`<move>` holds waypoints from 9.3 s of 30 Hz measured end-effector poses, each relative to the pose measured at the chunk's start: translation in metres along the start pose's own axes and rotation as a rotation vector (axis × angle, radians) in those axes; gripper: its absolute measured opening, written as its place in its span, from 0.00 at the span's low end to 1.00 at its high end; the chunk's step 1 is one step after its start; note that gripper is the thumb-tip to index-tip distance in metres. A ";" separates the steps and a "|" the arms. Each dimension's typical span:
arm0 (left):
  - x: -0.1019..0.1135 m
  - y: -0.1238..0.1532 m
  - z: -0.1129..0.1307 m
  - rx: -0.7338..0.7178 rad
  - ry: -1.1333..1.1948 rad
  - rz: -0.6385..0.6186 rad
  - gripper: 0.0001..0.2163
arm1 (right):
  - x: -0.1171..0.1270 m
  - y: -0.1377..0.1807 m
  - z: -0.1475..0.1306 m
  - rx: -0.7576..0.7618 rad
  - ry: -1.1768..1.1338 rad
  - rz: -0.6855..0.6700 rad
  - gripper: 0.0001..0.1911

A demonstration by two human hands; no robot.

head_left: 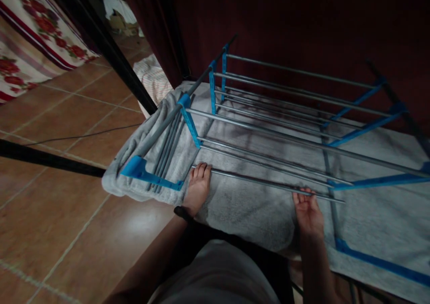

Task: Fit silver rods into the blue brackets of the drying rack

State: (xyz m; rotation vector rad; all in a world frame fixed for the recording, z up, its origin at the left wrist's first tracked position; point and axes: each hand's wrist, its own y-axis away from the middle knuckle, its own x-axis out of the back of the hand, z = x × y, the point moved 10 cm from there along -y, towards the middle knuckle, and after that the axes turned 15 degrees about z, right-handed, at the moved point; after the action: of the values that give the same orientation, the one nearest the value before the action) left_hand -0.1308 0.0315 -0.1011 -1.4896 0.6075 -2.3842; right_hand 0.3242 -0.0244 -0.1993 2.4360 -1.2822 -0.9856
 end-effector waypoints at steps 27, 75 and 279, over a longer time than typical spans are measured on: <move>-0.004 -0.003 0.011 -0.203 -0.230 0.004 0.24 | -0.010 0.001 0.011 -0.056 -0.139 -0.009 0.08; -0.017 -0.013 -0.001 -0.194 -0.438 -0.039 0.24 | -0.018 -0.014 0.028 0.052 -0.060 -0.088 0.11; -0.040 -0.005 0.189 -0.657 0.115 -0.249 0.08 | 0.002 0.016 -0.029 -0.042 -0.011 0.278 0.10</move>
State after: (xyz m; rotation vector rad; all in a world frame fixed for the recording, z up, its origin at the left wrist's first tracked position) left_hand 0.0568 0.0135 -0.0571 -1.7553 1.4148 -2.6105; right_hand 0.3340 -0.0388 -0.1710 2.1475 -1.5353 -0.9394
